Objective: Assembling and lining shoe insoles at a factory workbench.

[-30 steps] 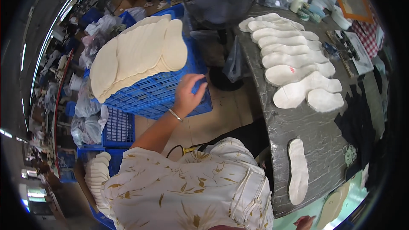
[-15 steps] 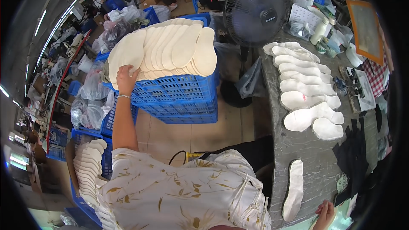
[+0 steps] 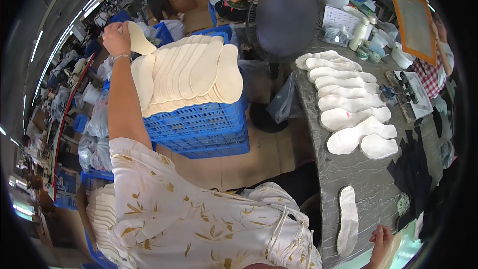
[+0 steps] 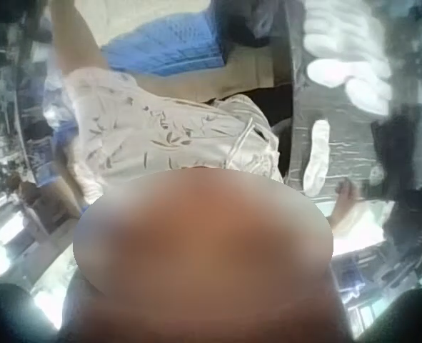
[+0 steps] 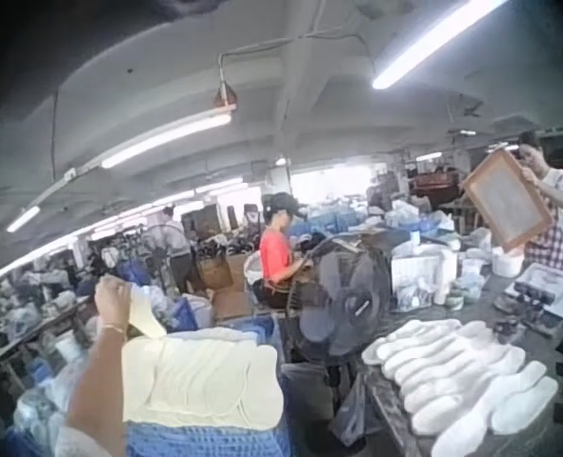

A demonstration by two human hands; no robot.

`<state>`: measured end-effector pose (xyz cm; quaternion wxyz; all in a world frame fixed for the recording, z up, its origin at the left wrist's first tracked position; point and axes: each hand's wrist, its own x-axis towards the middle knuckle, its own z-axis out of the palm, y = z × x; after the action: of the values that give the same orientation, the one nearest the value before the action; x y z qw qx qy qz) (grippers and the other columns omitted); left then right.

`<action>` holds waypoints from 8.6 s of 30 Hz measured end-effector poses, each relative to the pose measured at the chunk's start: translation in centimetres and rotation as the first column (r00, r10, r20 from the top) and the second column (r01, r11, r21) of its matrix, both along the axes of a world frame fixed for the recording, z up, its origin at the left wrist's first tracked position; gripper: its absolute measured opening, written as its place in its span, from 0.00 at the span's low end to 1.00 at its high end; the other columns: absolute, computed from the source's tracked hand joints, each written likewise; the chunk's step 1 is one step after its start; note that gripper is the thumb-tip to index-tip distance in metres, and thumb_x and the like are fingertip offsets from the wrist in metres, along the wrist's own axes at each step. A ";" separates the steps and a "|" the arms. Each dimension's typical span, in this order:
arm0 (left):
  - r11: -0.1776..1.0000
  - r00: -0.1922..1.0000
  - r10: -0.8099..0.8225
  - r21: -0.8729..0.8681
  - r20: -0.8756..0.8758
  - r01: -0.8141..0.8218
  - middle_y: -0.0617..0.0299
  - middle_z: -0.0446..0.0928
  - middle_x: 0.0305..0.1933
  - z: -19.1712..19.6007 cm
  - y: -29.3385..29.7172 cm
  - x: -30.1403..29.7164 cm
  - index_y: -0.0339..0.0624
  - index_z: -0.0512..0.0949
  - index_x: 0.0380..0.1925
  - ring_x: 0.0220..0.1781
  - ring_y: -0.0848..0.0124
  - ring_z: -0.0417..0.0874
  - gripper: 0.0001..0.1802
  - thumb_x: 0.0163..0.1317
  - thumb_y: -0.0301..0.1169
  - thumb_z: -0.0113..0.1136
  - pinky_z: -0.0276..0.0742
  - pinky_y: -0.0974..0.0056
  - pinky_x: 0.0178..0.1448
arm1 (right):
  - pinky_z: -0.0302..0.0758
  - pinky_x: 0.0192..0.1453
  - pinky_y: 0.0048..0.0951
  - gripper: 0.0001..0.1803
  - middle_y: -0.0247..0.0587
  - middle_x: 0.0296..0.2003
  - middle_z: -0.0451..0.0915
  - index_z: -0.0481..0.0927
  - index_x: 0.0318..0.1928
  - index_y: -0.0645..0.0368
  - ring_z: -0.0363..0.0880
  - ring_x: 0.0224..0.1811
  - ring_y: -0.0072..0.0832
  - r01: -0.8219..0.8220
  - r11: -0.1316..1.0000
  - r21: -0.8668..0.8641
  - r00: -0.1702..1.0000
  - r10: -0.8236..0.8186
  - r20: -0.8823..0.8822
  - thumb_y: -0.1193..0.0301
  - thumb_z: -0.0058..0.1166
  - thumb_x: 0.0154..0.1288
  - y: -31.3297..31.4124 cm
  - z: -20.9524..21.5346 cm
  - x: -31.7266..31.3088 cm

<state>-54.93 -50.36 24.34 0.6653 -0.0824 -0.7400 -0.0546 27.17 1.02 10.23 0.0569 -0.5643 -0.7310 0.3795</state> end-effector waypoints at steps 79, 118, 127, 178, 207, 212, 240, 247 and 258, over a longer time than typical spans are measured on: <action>0.067 -0.817 -0.225 0.844 0.532 0.531 0.68 0.83 0.33 -31.9 46.1 51.2 0.37 0.71 0.58 0.23 0.84 0.64 0.29 0.59 0.23 0.74 0.62 0.76 0.26 | 0.62 0.33 0.18 0.07 0.27 0.29 0.75 0.82 0.36 0.65 0.69 0.29 0.14 0.693 0.717 -0.083 0.671 -0.682 -0.289 0.75 0.62 0.72 -12.8 -7.4 5.5; 0.185 -0.885 -0.008 0.870 0.466 0.456 0.57 0.85 0.34 -31.0 47.1 49.8 0.33 0.83 0.48 0.29 0.76 0.85 0.15 0.61 0.22 0.72 0.81 0.70 0.32 | 0.72 0.40 0.21 0.06 0.37 0.37 0.78 0.82 0.43 0.67 0.75 0.34 0.20 0.632 0.768 -0.104 0.667 -0.608 -0.431 0.75 0.59 0.74 -13.2 -9.5 6.8; 0.285 -0.895 0.034 0.854 0.445 0.435 0.56 0.86 0.35 -30.6 47.4 49.9 0.33 0.84 0.45 0.31 0.77 0.86 0.13 0.61 0.24 0.72 0.82 0.72 0.35 | 0.74 0.42 0.22 0.05 0.38 0.39 0.78 0.82 0.43 0.67 0.77 0.35 0.21 0.627 0.774 -0.091 0.672 -0.596 -0.439 0.76 0.59 0.73 -13.8 -9.3 6.4; 0.553 -0.914 0.197 0.729 0.355 0.403 0.65 0.81 0.35 -29.5 48.3 48.9 0.34 0.77 0.42 0.34 0.81 0.79 0.07 0.72 0.26 0.63 0.77 0.75 0.39 | 0.84 0.42 0.25 0.07 0.43 0.36 0.88 0.77 0.49 0.67 0.89 0.37 0.26 0.719 0.589 -0.369 0.484 -0.806 -0.341 0.74 0.53 0.79 -12.0 -12.8 5.9; -0.552 -0.452 0.384 0.592 0.805 0.587 0.59 0.74 0.70 -29.5 52.7 54.5 0.41 0.74 0.66 0.69 0.62 0.75 0.41 0.50 0.36 0.76 0.64 0.54 0.74 | 0.83 0.40 0.23 0.06 0.43 0.36 0.88 0.79 0.48 0.67 0.89 0.38 0.26 0.734 0.562 -0.380 0.441 -0.821 -0.362 0.76 0.53 0.78 -13.0 -12.7 5.5; -0.568 -0.423 0.364 0.558 0.829 0.605 0.57 0.75 0.69 -29.4 52.7 54.8 0.40 0.75 0.64 0.68 0.60 0.75 0.40 0.48 0.35 0.78 0.65 0.53 0.72 | 0.83 0.40 0.22 0.05 0.42 0.36 0.88 0.80 0.47 0.67 0.89 0.38 0.26 0.734 0.558 -0.387 0.444 -0.825 -0.349 0.78 0.55 0.76 -12.9 -12.7 5.5; -0.622 -0.319 0.331 0.460 0.888 0.634 0.55 0.76 0.67 -29.6 52.6 55.2 0.36 0.77 0.64 0.66 0.56 0.76 0.43 0.44 0.34 0.80 0.66 0.51 0.70 | 0.78 0.44 0.19 0.06 0.41 0.44 0.87 0.86 0.42 0.70 0.80 0.40 0.14 0.705 0.460 -0.540 0.251 -0.874 -0.416 0.77 0.63 0.70 -12.3 -13.8 5.3; -0.632 -0.301 0.337 0.451 0.892 0.630 0.51 0.75 0.68 -29.5 52.6 55.2 0.34 0.76 0.64 0.67 0.53 0.75 0.41 0.48 0.37 0.79 0.65 0.50 0.70 | 0.75 0.38 0.17 0.08 0.33 0.34 0.86 0.85 0.45 0.70 0.78 0.34 0.12 0.697 0.479 -0.534 0.275 -0.866 -0.418 0.75 0.61 0.73 -12.0 -13.8 5.1; -0.650 -0.277 0.312 0.417 0.909 0.635 0.52 0.75 0.68 -29.6 52.5 55.3 0.36 0.74 0.66 0.67 0.51 0.75 0.43 0.50 0.38 0.79 0.66 0.49 0.70 | 0.73 0.31 0.19 0.07 0.32 0.27 0.84 0.83 0.38 0.65 0.78 0.28 0.12 0.737 0.467 -0.488 0.258 -0.862 -0.436 0.73 0.63 0.71 -12.5 -15.2 4.7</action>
<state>0.34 2.17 -5.26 -0.3058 -0.8913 -0.3289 -0.0627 31.88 -11.49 -4.94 0.4311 -0.6931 -0.2350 0.5278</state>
